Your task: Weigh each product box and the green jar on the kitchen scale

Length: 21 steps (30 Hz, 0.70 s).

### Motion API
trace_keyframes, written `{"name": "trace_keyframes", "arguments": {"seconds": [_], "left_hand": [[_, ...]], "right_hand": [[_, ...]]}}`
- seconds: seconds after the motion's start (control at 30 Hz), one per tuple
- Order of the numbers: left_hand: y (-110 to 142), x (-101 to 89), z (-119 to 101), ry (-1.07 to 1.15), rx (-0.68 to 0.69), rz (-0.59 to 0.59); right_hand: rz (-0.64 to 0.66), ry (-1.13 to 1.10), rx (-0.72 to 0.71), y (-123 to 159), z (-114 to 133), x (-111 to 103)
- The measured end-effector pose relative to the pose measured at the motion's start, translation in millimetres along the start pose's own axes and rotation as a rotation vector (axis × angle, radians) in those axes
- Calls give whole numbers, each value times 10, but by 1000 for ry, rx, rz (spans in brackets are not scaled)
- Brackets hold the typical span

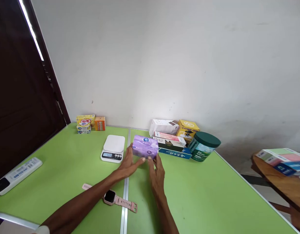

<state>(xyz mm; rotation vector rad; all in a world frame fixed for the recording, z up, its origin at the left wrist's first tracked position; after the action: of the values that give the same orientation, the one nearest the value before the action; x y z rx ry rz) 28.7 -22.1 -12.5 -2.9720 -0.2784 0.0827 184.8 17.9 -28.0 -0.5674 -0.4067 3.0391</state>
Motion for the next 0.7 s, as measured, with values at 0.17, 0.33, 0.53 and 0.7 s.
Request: {"name": "trace_keyframes", "arguments": {"seconds": [0.17,0.33,0.53,0.7], "left_hand": [[25,-881,-261,-86,114,-233],[22,-1505,-148,-199,120,-382],[9,-1738,204,-252,114,-346],[-23,-2195,567,-128,76,-511]], "right_hand": [[122,-116,-157,-87,547,744],[113,-9,-286,-100,584,1378],[91,75,-268,-142,207,1428],[19,40,28,-361,-176,1127]]}}
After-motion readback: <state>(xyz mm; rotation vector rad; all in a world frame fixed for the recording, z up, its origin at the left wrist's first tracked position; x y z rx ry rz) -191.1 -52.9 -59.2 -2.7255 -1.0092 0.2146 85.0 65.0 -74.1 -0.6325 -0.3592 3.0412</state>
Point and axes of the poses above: each hand's wrist, its own y-axis away from the middle knuckle, its own x-axis out of the palm, z = x × y, the point moved 5 cm from there along -y, towards the middle knuckle, and after that the axes turned 15 degrees about y, right-handed, at the moved point
